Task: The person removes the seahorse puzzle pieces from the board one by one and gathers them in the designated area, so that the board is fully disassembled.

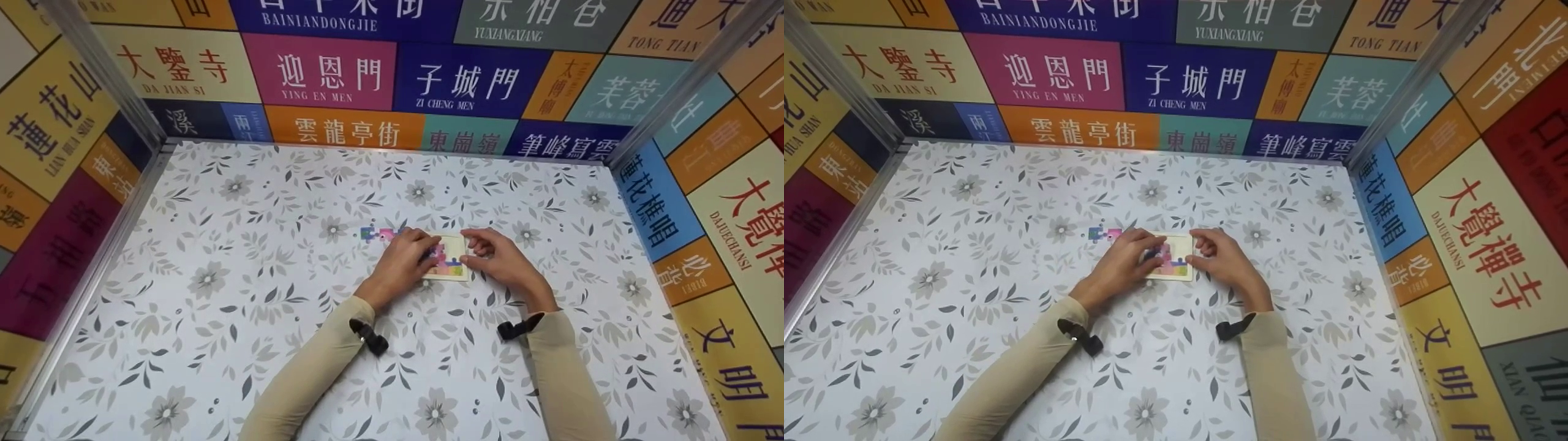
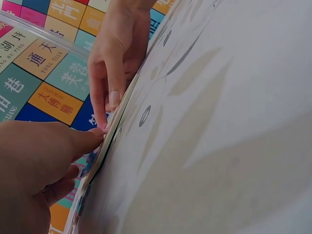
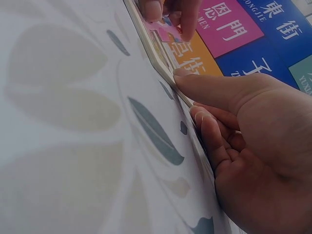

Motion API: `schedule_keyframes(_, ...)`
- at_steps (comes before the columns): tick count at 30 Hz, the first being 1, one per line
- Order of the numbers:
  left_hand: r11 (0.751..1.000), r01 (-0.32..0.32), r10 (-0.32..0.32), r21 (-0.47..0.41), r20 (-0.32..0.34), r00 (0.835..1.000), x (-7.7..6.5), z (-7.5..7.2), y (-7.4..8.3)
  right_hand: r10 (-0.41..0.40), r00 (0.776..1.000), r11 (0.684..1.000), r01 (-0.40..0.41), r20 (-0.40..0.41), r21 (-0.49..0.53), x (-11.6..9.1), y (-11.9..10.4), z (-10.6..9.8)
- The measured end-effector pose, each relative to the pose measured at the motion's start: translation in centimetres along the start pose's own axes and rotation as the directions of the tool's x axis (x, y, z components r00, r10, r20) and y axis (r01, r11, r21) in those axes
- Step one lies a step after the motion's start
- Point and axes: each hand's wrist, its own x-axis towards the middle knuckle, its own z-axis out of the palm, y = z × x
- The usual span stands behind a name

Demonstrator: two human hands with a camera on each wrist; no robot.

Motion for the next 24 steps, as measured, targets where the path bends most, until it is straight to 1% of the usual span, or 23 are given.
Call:
schedule_keyframes(3,0.999,-0.023,0.023,0.034,-0.011,1.000,0.1,-0.1,-0.1,-0.004,1.000,1.000,0.004,-0.007,0.009,0.0,0.0,0.0)
schedule_keyframes(5,0.998,-0.033,0.033,0.049,-0.001,0.999,0.1,-0.2,-0.2,-0.008,1.000,1.000,0.008,-0.011,0.019,0.0,0.0,0.1)
schedule_keyframes(9,0.999,-0.016,0.014,0.047,0.053,0.998,0.0,-0.5,-0.3,-0.010,1.000,1.000,0.010,-0.013,0.018,0.0,0.0,0.1)
schedule_keyframes(13,1.000,0.009,-0.011,0.018,0.081,0.997,-0.1,-0.5,-0.3,-0.011,1.000,1.000,0.011,-0.021,0.009,0.0,0.0,0.2)
schedule_keyframes(16,1.000,0.013,-0.012,-0.008,0.074,0.997,-0.1,-0.5,-0.2,-0.021,0.999,1.000,0.021,-0.027,-0.004,0.0,-0.2,0.4)
schedule_keyframes(18,1.000,0.008,-0.007,-0.007,0.065,0.998,-0.2,-0.4,-0.1,-0.023,0.999,1.000,0.023,-0.026,-0.005,-0.1,-0.5,0.4)
schedule_keyframes(24,1.000,0.007,-0.007,0.009,0.051,0.999,-0.2,-0.4,-0.2,-0.031,0.999,0.999,0.031,-0.011,0.016,-0.8,-2.8,0.4)
